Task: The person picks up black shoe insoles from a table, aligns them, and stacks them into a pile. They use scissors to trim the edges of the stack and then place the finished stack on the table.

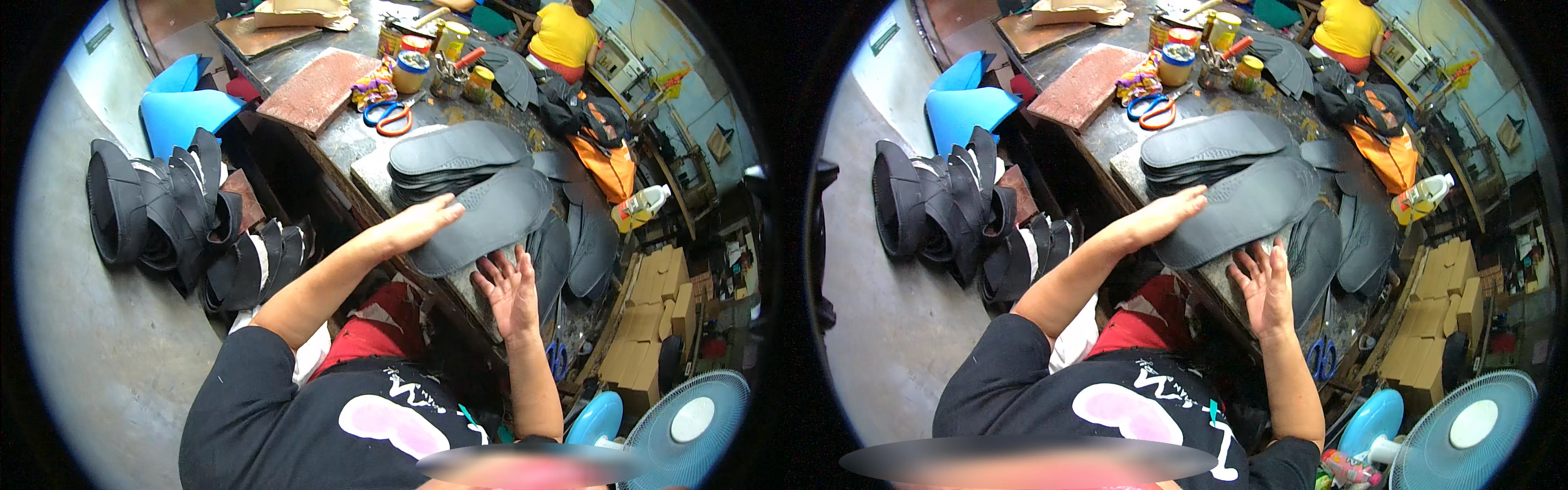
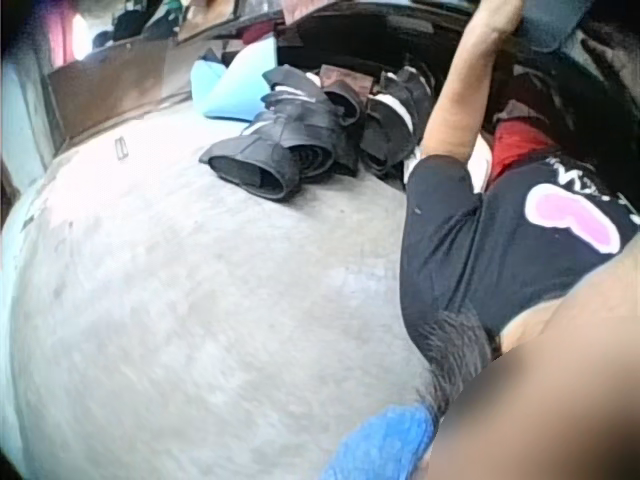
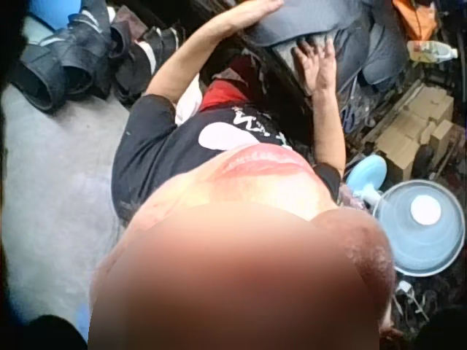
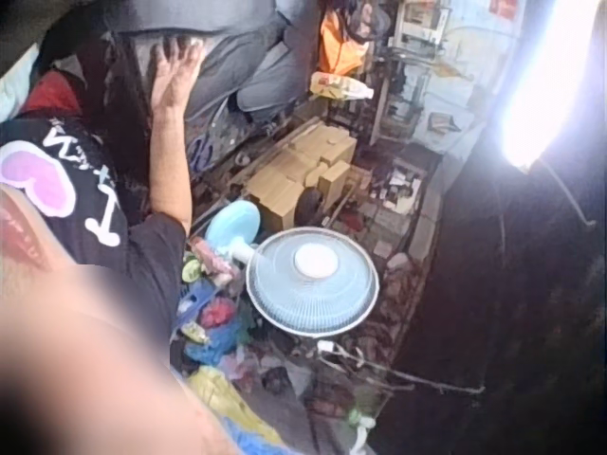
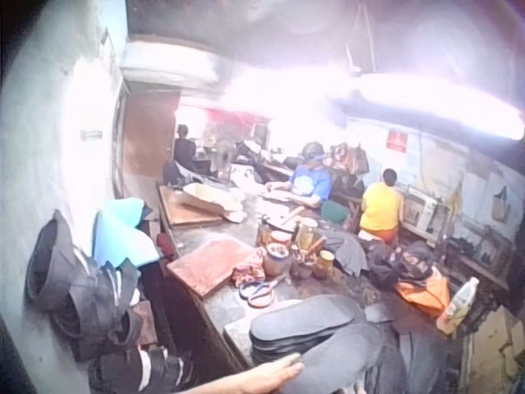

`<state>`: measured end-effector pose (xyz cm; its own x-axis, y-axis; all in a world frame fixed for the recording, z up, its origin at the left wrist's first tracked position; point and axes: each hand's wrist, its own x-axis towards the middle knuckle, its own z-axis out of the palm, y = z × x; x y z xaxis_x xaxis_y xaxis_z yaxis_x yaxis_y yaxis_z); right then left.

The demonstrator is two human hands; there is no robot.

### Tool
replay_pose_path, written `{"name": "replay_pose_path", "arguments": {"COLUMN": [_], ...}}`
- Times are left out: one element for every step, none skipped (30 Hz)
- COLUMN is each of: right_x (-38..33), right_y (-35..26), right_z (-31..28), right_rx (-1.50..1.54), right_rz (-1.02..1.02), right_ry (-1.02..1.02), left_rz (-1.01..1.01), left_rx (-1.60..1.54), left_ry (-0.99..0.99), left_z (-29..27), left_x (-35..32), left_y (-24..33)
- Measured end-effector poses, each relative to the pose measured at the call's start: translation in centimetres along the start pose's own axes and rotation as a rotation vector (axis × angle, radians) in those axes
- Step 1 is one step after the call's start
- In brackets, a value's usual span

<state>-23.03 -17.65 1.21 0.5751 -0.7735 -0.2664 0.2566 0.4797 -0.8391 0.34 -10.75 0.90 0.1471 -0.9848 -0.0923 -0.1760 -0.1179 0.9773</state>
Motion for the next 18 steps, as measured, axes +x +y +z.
{"name": "replay_pose_path", "arguments": {"right_x": [0.6, 1.0, 1.3, 1.6, 1.6, 1.5, 1.2, 0.9, 0.7, 0.2, -0.2, -0.6, -0.9, -1.2, -1.4, -1.6, -1.7, -1.8], "right_y": [-0.2, -0.6, -1.0, -1.4, -1.7, -2.0, -2.2, -2.2, -2.3, -2.2, -2.0, -1.7, -1.4, -1.2, -1.0, -0.8, -0.9, -0.8], "right_z": [0.6, 0.9, 1.2, 1.3, 1.2, 1.0, 0.7, 0.4, 0.0, -0.3, -0.6, -0.8, -0.9, -0.9, -0.9, -0.8, -0.7, -0.5], "right_rx": [0.033, -0.009, -0.048, -0.079, -0.154, -0.221, -0.284, -0.199, -0.144, -0.198, -0.252, -0.225, -0.205, -0.164, -0.143, -0.123, -0.104, -0.076], "right_rz": [-0.008, 0.017, 0.033, 0.037, 0.036, 0.028, 0.033, -0.021, 0.018, 0.020, 0.023, 0.029, 0.052, 0.016, -0.017, -0.049, -0.082, -0.136], "right_ry": [-0.070, -0.025, -0.005, 0.033, 0.054, 0.092, 0.149, 0.105, 0.096, 0.121, 0.145, 0.142, 0.154, 0.109, 0.082, 0.053, 0.023, 0.055], "left_rz": [-0.038, -0.065, -0.077, -0.124, -0.141, -0.178, -0.214, -0.258, -0.218, -0.184, -0.150, -0.089, -0.045, -0.002, 0.061, 0.093, 0.132, 0.207], "left_rx": [0.013, -0.009, -0.056, -0.131, -0.217, -0.269, -0.326, -0.389, -0.262, -0.143, -0.027, 0.008, 0.020, 0.034, 0.053, -0.019, -0.018, -0.101], "left_ry": [0.017, -0.035, -0.063, -0.046, -0.055, -0.052, -0.059, -0.048, -0.042, -0.014, 0.001, 0.037, 0.010, -0.014, -0.018, -0.010, 0.006, 0.012], "left_z": [0.3, 0.7, 1.1, 1.4, 1.8, 2.1, 2.6, 3.1, 3.8, 4.5, 5.1, 5.5, 5.7, 5.9, 5.9, 6.0, 6.0, 6.1], "left_x": [0.5, 0.9, 1.2, 1.4, 1.7, 2.0, 2.3, 2.7, 3.2, 3.8, 4.3, 4.7, 5.0, 5.1, 5.1, 4.8, 4.3, 3.7], "left_y": [0.2, 0.5, 0.7, 0.9, 1.0, 1.1, 1.2, 1.4, 1.5, 1.7, 1.9, 1.9, 2.0, 2.1, 2.2, 2.2, 2.3, 2.3]}}
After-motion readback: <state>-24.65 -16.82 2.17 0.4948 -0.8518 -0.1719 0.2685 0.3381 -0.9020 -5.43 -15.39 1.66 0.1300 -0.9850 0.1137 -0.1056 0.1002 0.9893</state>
